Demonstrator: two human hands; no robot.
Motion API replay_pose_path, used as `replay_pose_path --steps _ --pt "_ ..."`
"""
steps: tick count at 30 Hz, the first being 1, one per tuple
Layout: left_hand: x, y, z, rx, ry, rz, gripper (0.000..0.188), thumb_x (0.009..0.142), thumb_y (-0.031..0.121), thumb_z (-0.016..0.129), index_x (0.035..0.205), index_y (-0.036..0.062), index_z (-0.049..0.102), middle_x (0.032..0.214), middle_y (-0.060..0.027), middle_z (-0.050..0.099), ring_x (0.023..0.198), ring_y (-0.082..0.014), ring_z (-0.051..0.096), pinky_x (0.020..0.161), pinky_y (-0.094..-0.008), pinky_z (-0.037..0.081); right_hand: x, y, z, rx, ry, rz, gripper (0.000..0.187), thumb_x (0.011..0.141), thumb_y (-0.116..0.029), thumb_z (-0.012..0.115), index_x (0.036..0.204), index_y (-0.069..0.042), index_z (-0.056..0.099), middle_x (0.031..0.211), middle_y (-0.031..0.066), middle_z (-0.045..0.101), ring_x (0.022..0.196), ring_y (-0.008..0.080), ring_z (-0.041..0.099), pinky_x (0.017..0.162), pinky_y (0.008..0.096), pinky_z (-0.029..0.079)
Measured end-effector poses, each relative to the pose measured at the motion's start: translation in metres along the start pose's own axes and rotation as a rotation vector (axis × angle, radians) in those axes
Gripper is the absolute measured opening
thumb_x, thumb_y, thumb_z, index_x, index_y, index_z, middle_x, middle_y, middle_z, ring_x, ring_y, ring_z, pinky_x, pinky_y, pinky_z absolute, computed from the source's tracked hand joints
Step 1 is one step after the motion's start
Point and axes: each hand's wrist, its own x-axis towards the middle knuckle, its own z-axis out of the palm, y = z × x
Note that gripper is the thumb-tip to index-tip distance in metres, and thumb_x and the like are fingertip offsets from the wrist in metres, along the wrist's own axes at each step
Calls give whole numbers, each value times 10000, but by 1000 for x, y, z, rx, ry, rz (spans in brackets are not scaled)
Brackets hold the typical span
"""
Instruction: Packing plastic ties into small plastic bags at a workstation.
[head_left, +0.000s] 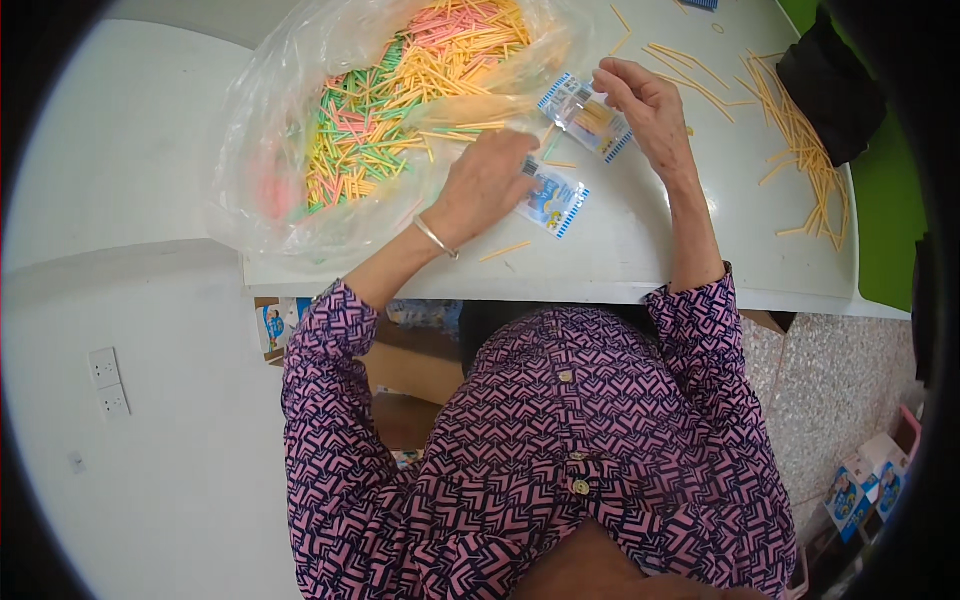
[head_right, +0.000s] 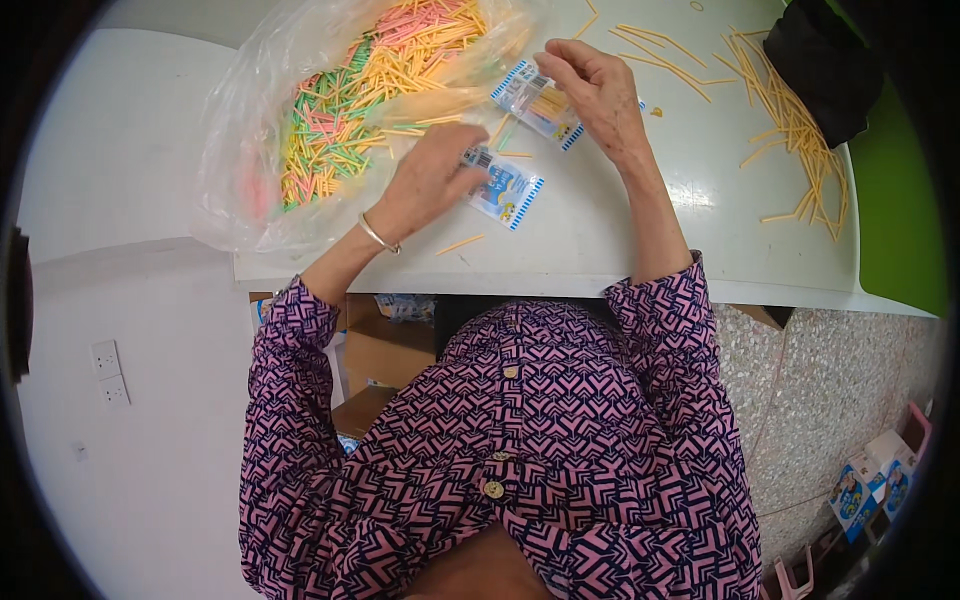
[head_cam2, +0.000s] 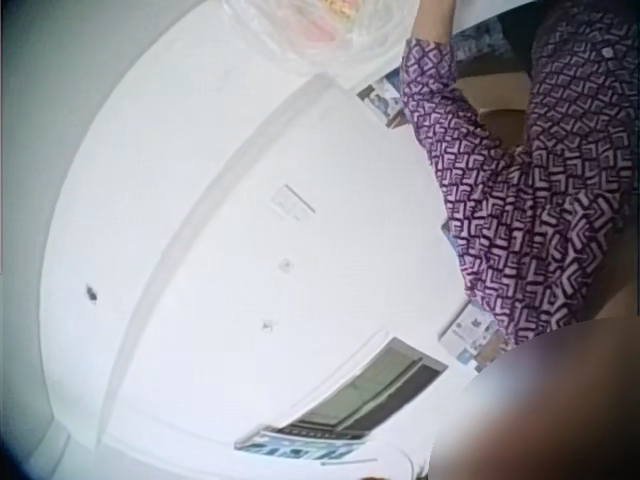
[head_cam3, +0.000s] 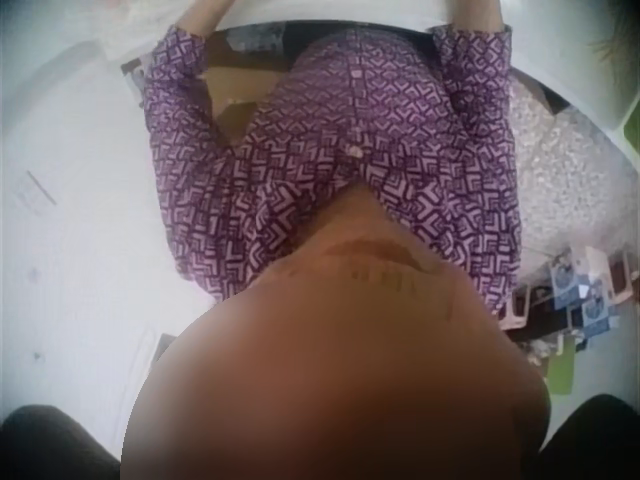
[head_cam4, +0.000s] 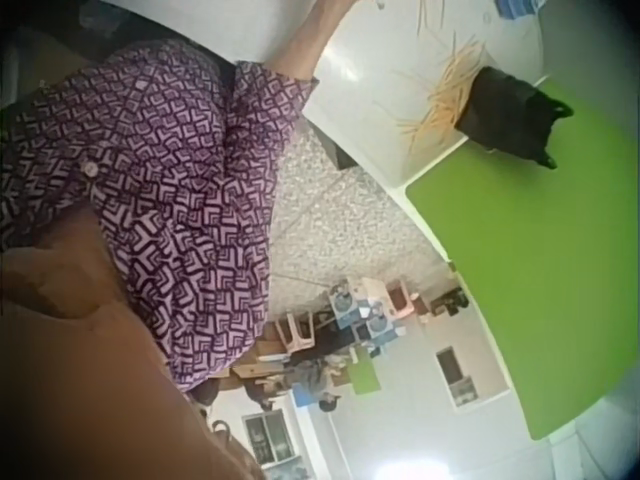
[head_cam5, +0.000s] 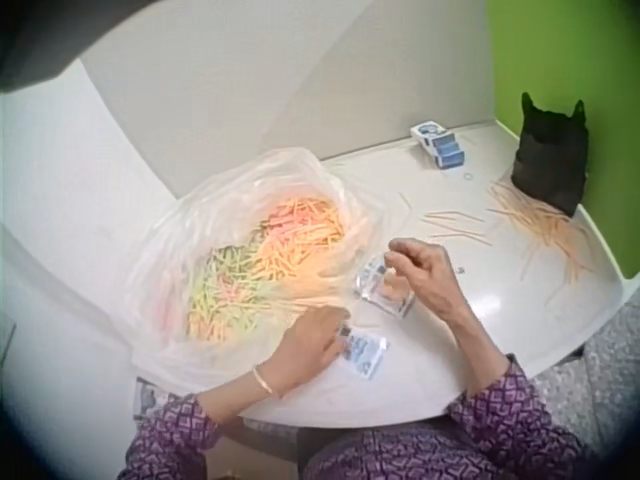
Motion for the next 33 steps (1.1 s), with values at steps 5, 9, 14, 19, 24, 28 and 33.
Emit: replay_pose_path --steps 5,9,14,19,24,28,33 --pt "-12 -9 6 124 -65 -19 340 713 164 692 1017 57 584 913 -99 561 912 -287 495 797 -387 416 -9 -8 16 12 -254 102 333 844 -221 639 1062 31 633 885 69 660 768 96 574 717 227 458" --pt "-9 -22 8 66 -18 26 184 738 105 656 913 66 614 890 -83 561 853 -277 508 757 -368 422 -18 -1 26 -121 -435 -65 358 800 -212 684 1031 53 624 907 97 649 787 139 588 697 251 463" --pt "2 -11 -9 67 111 41 121 726 85 648 845 61 634 841 -81 548 844 -264 510 753 -367 430 -29 -6 34 -305 -419 -147 331 786 -223 681 946 61 626 813 94 625 700 159 550 638 288 443" --pt "14 -4 -29 -153 376 -95 181 726 97 694 889 44 635 880 -105 572 872 -230 538 721 -321 450 -22 -15 29 -159 -538 124 296 793 -205 654 951 44 636 755 75 615 714 125 533 664 280 426" --pt "14 -20 -37 -501 97 -355 146 819 85 650 931 -7 638 876 -20 636 782 -85 563 687 -226 470 -21 -16 30 -28 -513 69 256 800 -190 650 925 33 650 778 44 627 727 111 534 664 270 422" --pt "12 -12 -34 -445 138 -327 157 828 91 634 923 -32 651 751 -34 661 666 -65 558 617 -214 449 -24 -16 36 -72 -401 -52 252 818 -197 633 907 39 654 769 51 632 714 112 536 646 259 417" --pt "5 -6 -33 -281 179 -269 154 819 83 626 932 -14 663 691 -63 646 606 -66 535 555 -227 426 -28 -22 37 -182 -456 -32 241 830 -189 618 895 41 649 741 81 623 666 122 528 614 260 413"
